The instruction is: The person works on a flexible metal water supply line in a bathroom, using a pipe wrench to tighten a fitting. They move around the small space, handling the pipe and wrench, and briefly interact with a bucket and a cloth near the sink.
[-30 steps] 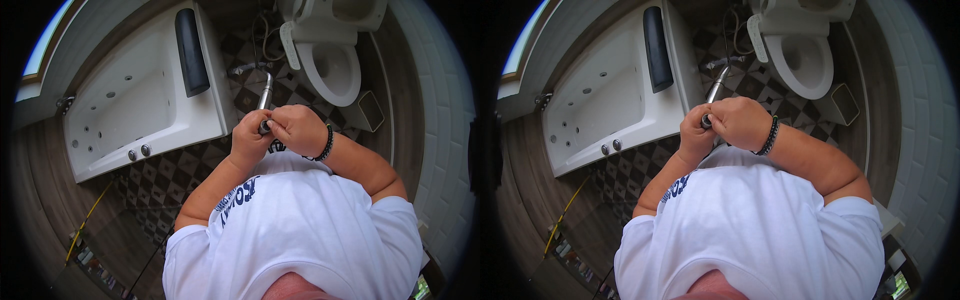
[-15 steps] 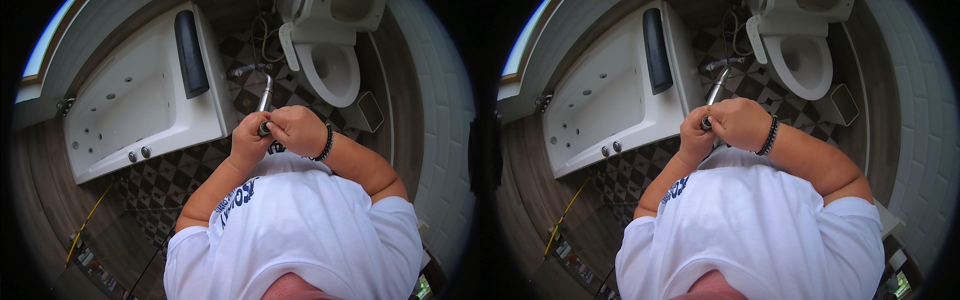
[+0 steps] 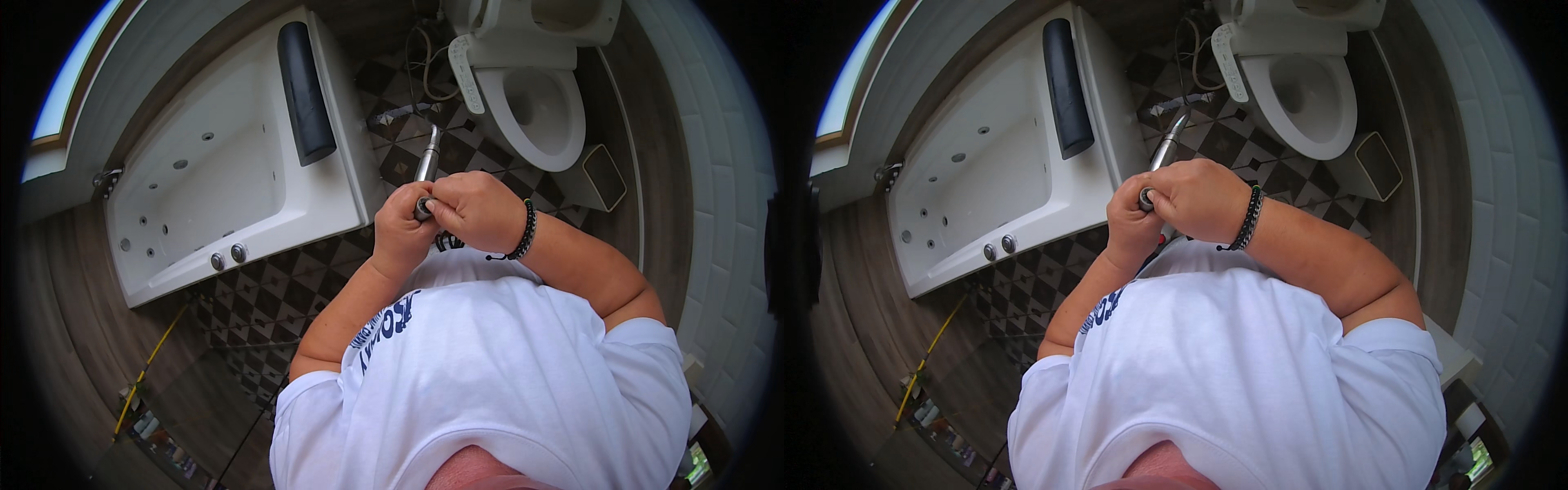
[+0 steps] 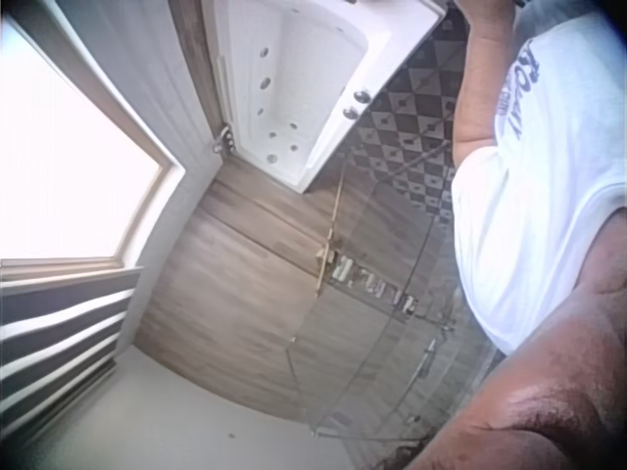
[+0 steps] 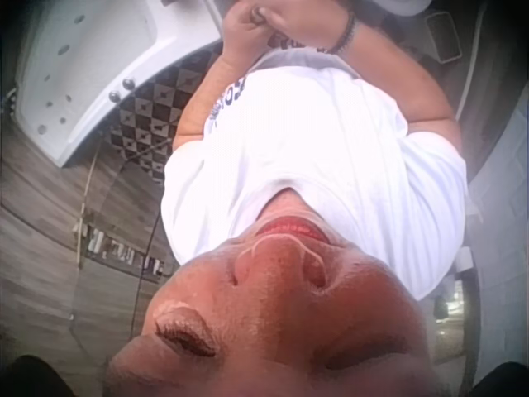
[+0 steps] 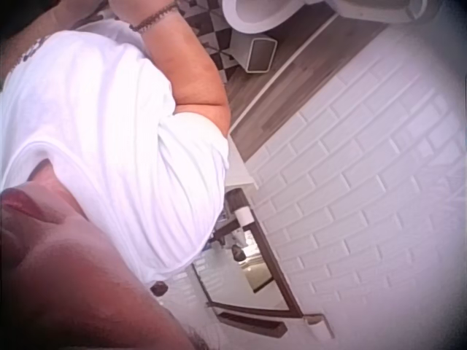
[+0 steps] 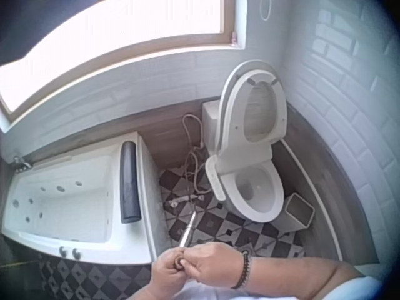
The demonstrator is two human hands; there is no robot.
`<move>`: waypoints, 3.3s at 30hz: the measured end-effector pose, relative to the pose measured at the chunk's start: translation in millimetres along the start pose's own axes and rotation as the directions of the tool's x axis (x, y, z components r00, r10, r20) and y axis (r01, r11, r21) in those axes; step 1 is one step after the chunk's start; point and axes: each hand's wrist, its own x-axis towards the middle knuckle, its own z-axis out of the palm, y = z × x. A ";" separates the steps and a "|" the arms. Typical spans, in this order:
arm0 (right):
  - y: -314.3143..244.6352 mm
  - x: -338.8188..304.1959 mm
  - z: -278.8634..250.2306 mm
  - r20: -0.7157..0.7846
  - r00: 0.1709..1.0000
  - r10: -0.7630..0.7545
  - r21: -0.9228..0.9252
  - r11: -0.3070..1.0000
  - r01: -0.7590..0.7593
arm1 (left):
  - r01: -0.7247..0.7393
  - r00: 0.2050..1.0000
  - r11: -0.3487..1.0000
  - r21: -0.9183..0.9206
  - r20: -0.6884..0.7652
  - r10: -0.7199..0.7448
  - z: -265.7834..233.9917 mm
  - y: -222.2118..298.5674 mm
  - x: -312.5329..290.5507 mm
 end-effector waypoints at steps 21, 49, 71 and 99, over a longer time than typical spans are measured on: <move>3.1 -3.0 -14.1 0.044 0.949 -0.313 -0.057 0.947 0.316 | 0.224 0.875 0.934 -0.279 0.479 -0.068 -20.0 -0.3 16.7; 2.3 7.0 -15.4 -0.028 0.962 -0.270 0.009 0.963 0.271 | 0.310 0.845 0.902 -0.301 0.522 -0.116 -26.4 5.3 24.4; 7.4 9.0 -12.9 -0.033 0.963 -0.267 -0.028 0.964 0.266 | 0.272 0.863 0.928 -0.255 0.492 -0.118 -26.0 4.4 29.7; -0.3 0.9 -17.7 -0.062 0.970 -0.236 0.045 0.970 0.239 | 0.350 0.847 0.897 -0.272 0.500 -0.179 -28.3 18.5 26.5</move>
